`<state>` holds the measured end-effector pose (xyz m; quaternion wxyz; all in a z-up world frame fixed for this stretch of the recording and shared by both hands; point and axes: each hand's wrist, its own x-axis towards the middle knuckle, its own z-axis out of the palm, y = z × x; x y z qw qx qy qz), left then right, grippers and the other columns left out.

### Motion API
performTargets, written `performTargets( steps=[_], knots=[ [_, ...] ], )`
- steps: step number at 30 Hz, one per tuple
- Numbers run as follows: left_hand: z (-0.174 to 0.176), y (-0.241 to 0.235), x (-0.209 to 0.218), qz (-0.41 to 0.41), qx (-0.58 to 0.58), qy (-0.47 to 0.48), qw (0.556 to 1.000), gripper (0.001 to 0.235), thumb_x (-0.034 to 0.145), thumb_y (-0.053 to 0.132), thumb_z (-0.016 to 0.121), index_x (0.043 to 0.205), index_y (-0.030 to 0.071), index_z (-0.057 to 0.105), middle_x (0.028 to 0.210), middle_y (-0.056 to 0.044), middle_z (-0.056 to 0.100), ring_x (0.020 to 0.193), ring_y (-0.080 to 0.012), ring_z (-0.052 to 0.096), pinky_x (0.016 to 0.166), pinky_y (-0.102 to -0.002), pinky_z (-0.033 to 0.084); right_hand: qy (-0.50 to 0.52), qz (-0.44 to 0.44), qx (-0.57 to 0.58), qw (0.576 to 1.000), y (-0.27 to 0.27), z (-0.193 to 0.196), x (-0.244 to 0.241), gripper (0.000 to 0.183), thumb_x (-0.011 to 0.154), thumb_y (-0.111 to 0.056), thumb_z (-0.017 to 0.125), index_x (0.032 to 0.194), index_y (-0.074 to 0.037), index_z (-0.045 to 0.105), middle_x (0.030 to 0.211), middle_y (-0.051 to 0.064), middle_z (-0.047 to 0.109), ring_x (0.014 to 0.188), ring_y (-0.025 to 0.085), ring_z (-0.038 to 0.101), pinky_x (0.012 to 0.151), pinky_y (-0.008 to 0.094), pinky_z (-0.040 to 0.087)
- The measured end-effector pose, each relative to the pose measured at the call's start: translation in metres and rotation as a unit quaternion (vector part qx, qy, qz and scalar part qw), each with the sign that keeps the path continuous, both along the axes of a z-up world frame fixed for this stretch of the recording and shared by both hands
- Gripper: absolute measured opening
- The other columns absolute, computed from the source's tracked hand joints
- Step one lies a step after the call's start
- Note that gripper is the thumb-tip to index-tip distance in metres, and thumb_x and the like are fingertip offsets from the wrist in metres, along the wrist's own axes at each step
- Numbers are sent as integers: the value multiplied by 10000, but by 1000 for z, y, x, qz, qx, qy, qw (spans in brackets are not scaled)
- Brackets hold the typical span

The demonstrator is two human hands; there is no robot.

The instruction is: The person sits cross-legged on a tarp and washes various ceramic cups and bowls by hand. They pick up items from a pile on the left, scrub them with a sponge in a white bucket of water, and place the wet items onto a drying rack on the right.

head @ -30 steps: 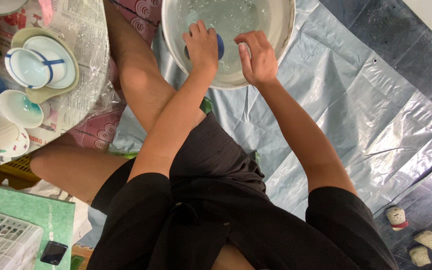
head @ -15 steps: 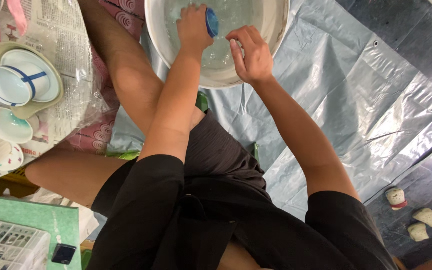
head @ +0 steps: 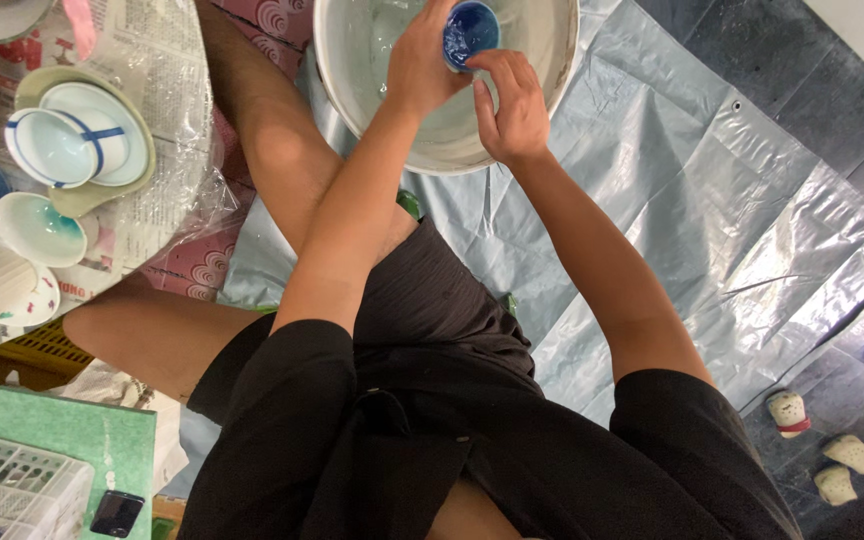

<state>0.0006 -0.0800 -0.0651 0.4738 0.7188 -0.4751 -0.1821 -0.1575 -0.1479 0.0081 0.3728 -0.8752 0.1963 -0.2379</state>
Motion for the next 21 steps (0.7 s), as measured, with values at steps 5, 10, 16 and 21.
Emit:
performTargets(
  steps=[5,10,16,21],
  knots=[
    [14,16,-12,5,-35,-29,999,738,671,117,879,1322,123,530,1202,-89,675,1098,-353,655,904,-440,558,58,38,-73,995,0,-6,-1,244,1036,-118,592,1249,-18,653,1242,134,708,1224,333,628,1118,528,329],
    [14,36,-17,9,12,-39,999,725,659,141,883,1307,124,558,1200,-81,692,1088,-350,660,885,-436,556,112,110,-103,982,-4,-21,-4,411,1071,-352,629,1279,2,639,1199,153,703,1231,336,611,1144,570,292],
    [4,42,-13,6,-3,-59,998,792,598,143,876,1320,119,552,1225,-102,684,1099,-356,657,880,-441,554,218,196,-105,950,-10,-37,-1,513,1051,-510,609,1195,-21,666,1035,149,716,1159,350,620,1171,588,258],
    [-1,45,-22,21,41,-22,999,780,682,187,918,1365,137,545,1218,-92,684,1110,-357,655,898,-439,552,238,73,-129,960,4,-34,-2,473,1047,-505,574,1136,-56,694,1033,114,737,1114,283,657,1224,608,198]
  ],
)
